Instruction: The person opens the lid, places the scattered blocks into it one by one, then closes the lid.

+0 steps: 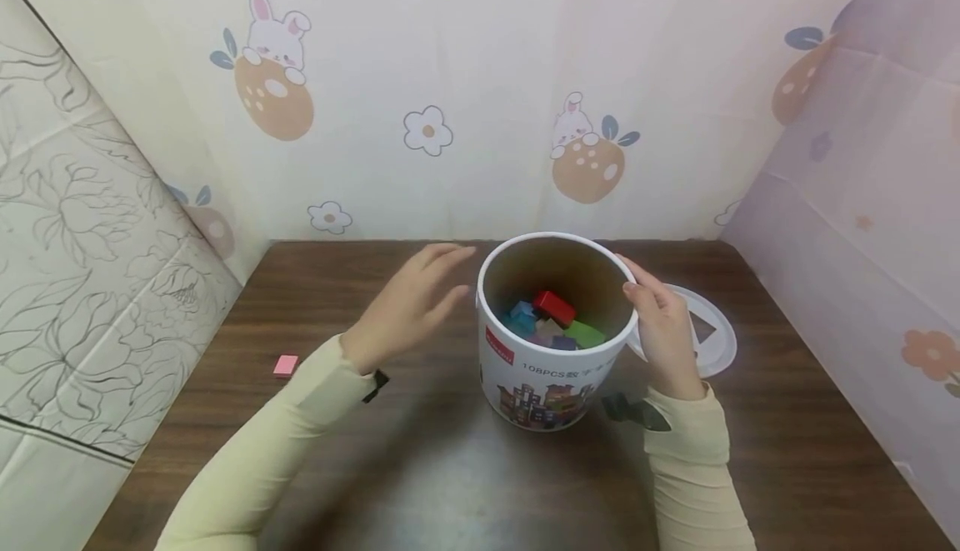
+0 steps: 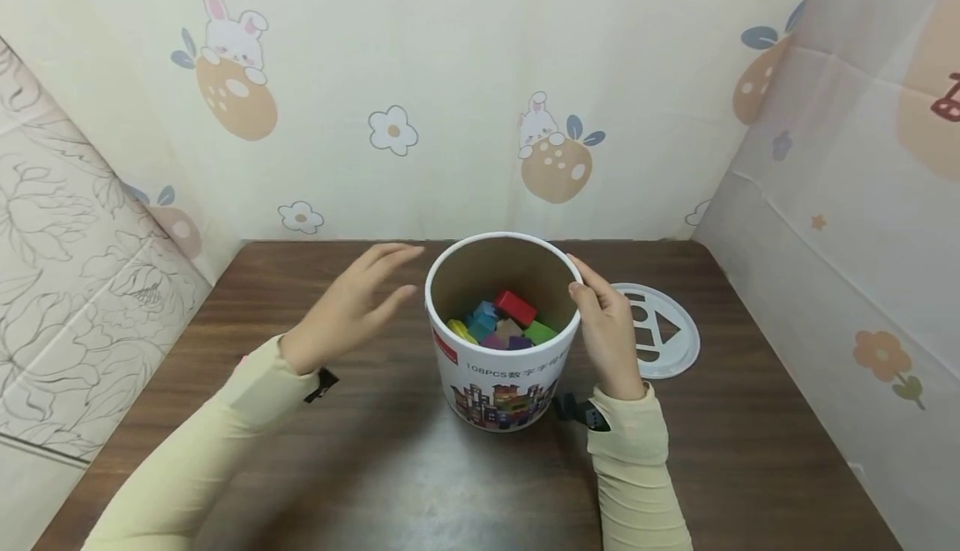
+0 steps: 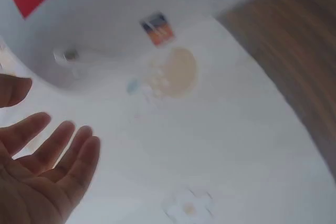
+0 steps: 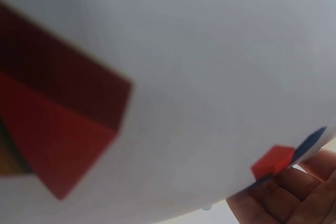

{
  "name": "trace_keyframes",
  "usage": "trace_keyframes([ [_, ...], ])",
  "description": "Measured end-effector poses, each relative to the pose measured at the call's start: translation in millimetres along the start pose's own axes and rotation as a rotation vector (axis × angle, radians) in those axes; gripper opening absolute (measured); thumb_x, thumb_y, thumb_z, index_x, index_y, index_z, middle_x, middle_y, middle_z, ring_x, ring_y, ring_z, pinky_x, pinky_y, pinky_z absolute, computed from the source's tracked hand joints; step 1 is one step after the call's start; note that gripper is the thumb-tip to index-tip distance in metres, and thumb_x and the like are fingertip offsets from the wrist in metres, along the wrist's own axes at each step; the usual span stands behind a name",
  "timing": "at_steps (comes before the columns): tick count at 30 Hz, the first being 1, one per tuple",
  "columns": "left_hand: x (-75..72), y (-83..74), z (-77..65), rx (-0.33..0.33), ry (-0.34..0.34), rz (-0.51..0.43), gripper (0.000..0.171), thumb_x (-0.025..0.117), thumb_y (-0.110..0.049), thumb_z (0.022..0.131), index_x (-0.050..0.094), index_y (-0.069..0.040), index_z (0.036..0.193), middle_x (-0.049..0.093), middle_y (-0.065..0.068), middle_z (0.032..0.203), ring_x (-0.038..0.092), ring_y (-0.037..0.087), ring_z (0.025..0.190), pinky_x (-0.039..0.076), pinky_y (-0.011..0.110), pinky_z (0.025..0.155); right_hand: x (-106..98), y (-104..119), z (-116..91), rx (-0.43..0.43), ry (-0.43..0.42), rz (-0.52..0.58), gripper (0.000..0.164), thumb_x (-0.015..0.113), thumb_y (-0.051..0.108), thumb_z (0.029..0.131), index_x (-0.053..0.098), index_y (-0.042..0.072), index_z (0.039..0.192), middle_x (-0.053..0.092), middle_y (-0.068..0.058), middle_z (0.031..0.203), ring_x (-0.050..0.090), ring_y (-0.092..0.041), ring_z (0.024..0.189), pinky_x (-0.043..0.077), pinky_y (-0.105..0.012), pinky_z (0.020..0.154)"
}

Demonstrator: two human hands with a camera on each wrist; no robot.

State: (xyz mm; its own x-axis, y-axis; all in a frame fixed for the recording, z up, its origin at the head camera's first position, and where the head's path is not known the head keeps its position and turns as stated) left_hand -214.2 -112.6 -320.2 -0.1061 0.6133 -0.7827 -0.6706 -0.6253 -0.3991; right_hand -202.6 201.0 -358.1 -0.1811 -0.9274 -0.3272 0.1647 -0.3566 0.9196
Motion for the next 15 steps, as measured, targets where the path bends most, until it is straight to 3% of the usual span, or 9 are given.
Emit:
trace_keyframes([
  [4,-15.4,27.0,-27.8,-0.118,0.054,0.023,0.049,0.059,-0.024,0.098,0.047,-0.012,0.144,0.052,0.011,0.140,0.051,0.027,0.128,0.043,0.048,0.108,0.7,0.7,0.1,-0.006,-0.004,-0.001,0.042,0.040,0.035,0.104,0.052,0.023,0.143,0.052,-0.005,0.147,0.045,-0.029,0.138,0.037,-0.061,0.109],
  [8,-30.3,53.8,-51.7,-0.188,0.108,0.047,0.049,0.056,-0.027,0.100,0.046,-0.009,0.144,0.053,0.015,0.138,0.051,0.032,0.128,0.042,0.052,0.106,0.6,1.3,0.1,-0.010,-0.006,-0.001,0.042,0.040,0.035,0.104,0.052,0.023,0.143,0.052,-0.006,0.146,0.046,-0.029,0.137,0.038,-0.060,0.109],
  [11,-39.3,73.6,-69.8,-0.254,0.120,0.063,0.049,0.056,-0.026,0.100,0.046,-0.007,0.144,0.052,0.017,0.138,0.050,0.035,0.128,0.041,0.054,0.105,0.6,1.5,-0.2,-0.005,-0.005,-0.001,0.042,0.040,0.035,0.104,0.052,0.023,0.143,0.052,-0.006,0.146,0.047,-0.029,0.136,0.039,-0.060,0.108],
  [15,-47.8,97.7,-92.2,-0.395,0.133,0.125,0.051,0.057,-0.024,0.100,0.044,-0.001,0.143,0.050,0.024,0.138,0.049,0.042,0.127,0.040,0.059,0.104,0.5,0.7,-0.7,-0.003,-0.009,0.002,0.042,0.040,0.035,0.104,0.053,0.024,0.142,0.052,-0.006,0.146,0.047,-0.029,0.136,0.038,-0.060,0.108],
])
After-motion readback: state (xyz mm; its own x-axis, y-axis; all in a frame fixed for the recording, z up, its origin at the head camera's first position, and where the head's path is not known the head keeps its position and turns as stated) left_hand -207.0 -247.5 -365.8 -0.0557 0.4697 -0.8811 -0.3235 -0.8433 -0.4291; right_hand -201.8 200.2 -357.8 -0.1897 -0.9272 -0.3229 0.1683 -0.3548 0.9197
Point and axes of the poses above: each hand's wrist, its own z-axis towards the middle knuckle, its own x-axis out of the palm, y = z × x, the point moved 2 cm from there along z, towards the middle knuckle
